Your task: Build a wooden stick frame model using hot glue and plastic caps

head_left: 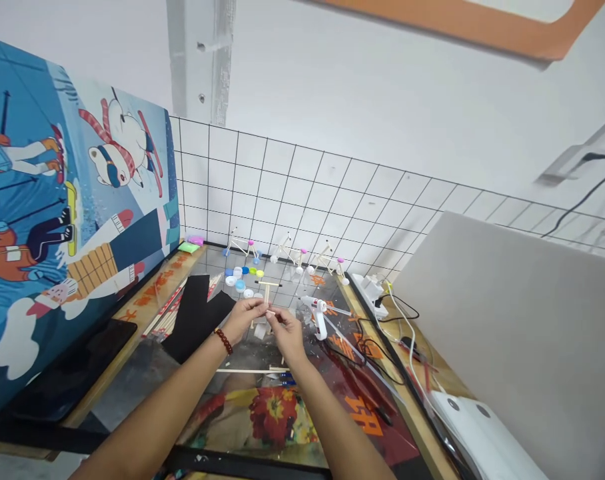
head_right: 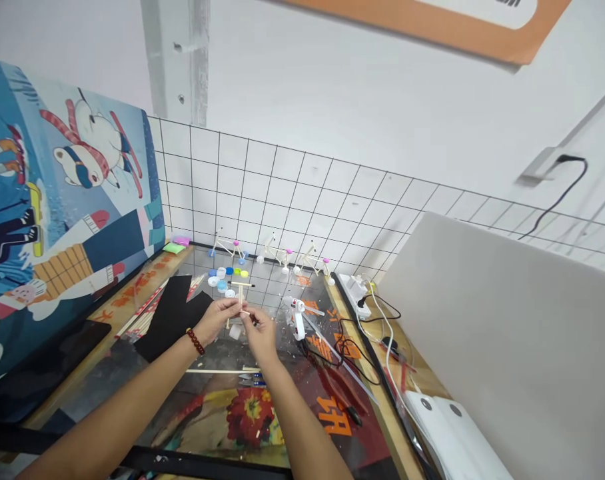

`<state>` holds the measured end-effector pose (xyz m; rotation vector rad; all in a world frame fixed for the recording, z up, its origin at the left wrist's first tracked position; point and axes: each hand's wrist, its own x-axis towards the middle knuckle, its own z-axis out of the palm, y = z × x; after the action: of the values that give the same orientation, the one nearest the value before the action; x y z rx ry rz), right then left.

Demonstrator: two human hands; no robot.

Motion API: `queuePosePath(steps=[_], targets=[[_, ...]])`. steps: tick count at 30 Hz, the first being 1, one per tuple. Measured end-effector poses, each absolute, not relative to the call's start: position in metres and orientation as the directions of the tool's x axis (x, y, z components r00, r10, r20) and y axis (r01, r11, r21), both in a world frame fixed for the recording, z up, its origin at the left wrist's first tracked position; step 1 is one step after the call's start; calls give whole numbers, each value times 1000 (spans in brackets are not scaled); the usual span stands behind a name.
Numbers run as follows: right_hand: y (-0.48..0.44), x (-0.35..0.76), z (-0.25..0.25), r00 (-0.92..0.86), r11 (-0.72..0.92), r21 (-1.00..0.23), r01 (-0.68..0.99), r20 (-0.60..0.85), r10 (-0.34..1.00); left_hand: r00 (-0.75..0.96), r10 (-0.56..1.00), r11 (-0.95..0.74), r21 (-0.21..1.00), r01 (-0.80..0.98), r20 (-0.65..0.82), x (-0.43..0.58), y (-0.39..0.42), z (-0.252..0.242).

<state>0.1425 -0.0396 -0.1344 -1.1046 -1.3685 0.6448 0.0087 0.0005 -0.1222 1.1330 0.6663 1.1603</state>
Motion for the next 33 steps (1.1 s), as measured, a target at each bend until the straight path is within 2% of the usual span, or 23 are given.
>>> queuePosePath(steps=[8, 18, 25, 28, 33], targets=[[-41, 144, -138, 116, 405, -863, 303, 455, 883, 249, 957, -57, 942, -331, 146, 7, 1, -125], [-36, 148, -136, 56, 390, -885, 255, 416, 908, 236, 954, -106, 944, -313, 186, 8, 2, -125], [-41, 145, -133, 57, 423, -857, 294, 457, 888, 256, 947, -115, 949, -295, 194, 5, -1, -122], [-43, 145, -131, 56, 428, -858, 284, 460, 886, 260, 948, -91, 937, -337, 186, 5, -3, -118], [-44, 146, -129, 78, 403, -867, 293, 442, 894, 212, 960, -51, 860, -507, 182, 3, -3, -107]])
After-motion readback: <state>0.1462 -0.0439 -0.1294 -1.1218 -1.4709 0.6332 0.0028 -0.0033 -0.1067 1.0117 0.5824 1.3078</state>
